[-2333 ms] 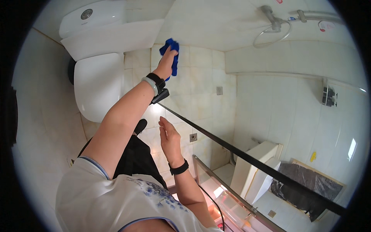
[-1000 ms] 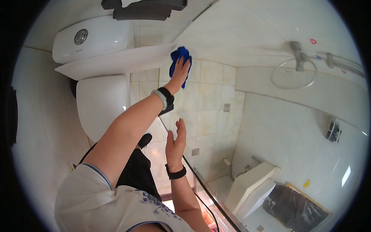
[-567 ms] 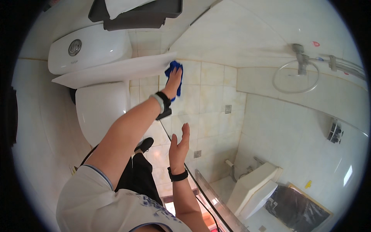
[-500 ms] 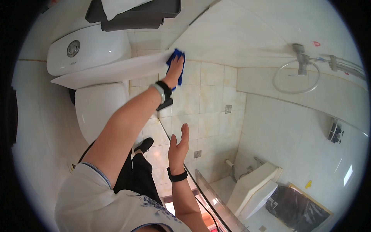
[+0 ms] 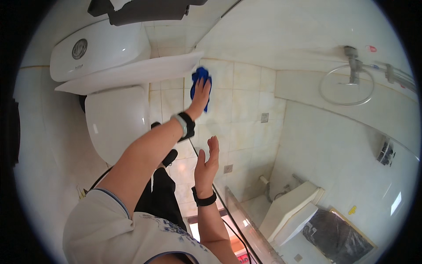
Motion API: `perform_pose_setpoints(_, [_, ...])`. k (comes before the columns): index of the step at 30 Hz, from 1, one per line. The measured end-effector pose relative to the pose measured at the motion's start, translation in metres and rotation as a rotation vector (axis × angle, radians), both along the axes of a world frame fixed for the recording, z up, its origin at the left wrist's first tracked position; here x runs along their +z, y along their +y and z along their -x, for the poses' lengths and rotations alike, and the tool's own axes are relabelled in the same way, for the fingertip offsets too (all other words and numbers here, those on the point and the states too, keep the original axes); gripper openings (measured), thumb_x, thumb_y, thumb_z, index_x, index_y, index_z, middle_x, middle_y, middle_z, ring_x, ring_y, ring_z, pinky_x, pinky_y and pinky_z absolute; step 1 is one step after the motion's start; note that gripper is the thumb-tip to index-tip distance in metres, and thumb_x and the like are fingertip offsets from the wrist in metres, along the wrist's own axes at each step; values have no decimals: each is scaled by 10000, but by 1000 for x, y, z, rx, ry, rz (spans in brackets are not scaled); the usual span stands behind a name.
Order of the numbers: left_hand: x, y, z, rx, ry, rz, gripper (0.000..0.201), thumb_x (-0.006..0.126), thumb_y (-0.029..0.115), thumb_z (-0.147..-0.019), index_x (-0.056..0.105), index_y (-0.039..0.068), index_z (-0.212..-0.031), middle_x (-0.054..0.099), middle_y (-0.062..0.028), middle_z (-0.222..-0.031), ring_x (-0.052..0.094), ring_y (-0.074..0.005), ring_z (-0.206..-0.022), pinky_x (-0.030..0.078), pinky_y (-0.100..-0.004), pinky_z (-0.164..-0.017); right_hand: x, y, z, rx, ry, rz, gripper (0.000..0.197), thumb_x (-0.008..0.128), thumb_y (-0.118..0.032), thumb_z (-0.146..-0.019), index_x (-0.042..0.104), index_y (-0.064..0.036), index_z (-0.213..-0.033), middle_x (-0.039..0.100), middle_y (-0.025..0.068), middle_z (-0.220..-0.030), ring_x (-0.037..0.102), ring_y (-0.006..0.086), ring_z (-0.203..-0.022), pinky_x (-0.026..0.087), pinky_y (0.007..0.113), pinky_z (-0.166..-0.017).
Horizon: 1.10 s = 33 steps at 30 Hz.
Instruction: Clean the bathroom wall and toilet using a blue cloth.
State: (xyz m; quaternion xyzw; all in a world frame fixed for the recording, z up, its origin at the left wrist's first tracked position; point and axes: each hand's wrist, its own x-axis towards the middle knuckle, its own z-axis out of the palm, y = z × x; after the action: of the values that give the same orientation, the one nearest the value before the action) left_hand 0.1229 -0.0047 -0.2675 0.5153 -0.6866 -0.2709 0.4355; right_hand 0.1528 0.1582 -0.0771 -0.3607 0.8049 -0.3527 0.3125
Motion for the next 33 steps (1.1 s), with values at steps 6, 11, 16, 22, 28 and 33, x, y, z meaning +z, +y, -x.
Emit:
perform_pose_setpoints(6, [-28,168,-27,-195,-15,-411,472,421,-49,-774,353,-61,-1241,366,-374,-1228,373,-508,-1148,297,-535,-989,2,9,-5,5,-13,-29,500,462,58,-865,333,-2,-1344,434,162,-1335,462,254,-1210,363,336,-993])
perform_pose_setpoints(11, [-21,237,-44,-350,51,-871,535,404,-39,-814,241,-52,-1323,296,-374,-1304,292,-509,-1232,273,-504,-1039,2,22,-5,15,-8,-49,497,466,60,-864,336,3,-1340,439,163,-1330,460,251,-1214,359,333,-998])
perform_pose_setpoints(16, [-46,191,-39,-356,43,-646,558,418,-36,-810,225,-62,-1333,308,-366,-1299,311,-476,-1238,304,-447,-1043,2,28,-2,25,-9,-53,500,466,73,-859,337,8,-1337,436,166,-1329,454,249,-1219,354,336,-1004])
perform_pose_setpoints(22, [-58,-10,-23,-81,19,-213,391,400,-27,-826,393,-18,-1216,417,-327,-1216,409,-452,-1153,368,-469,-968,1,34,-11,50,-51,-39,497,459,89,-855,341,11,-1331,441,163,-1318,459,248,-1212,354,343,-1005])
perform_pose_setpoints(28, [-41,-63,-2,-29,-3,-11,371,436,3,-811,438,-7,-1181,447,-306,-1211,432,-485,-1105,368,-489,-957,-10,48,-3,34,-65,-83,500,454,105,-847,340,12,-1325,447,160,-1304,467,252,-1201,354,347,-1004])
perform_pose_setpoints(33, [-110,60,-17,-32,-70,-134,374,426,-3,-806,420,-32,-1178,469,-311,-1166,453,-447,-1094,383,-493,-920,-19,47,-9,51,-94,-76,501,448,112,-847,343,7,-1326,448,155,-1301,466,247,-1200,354,342,-1003])
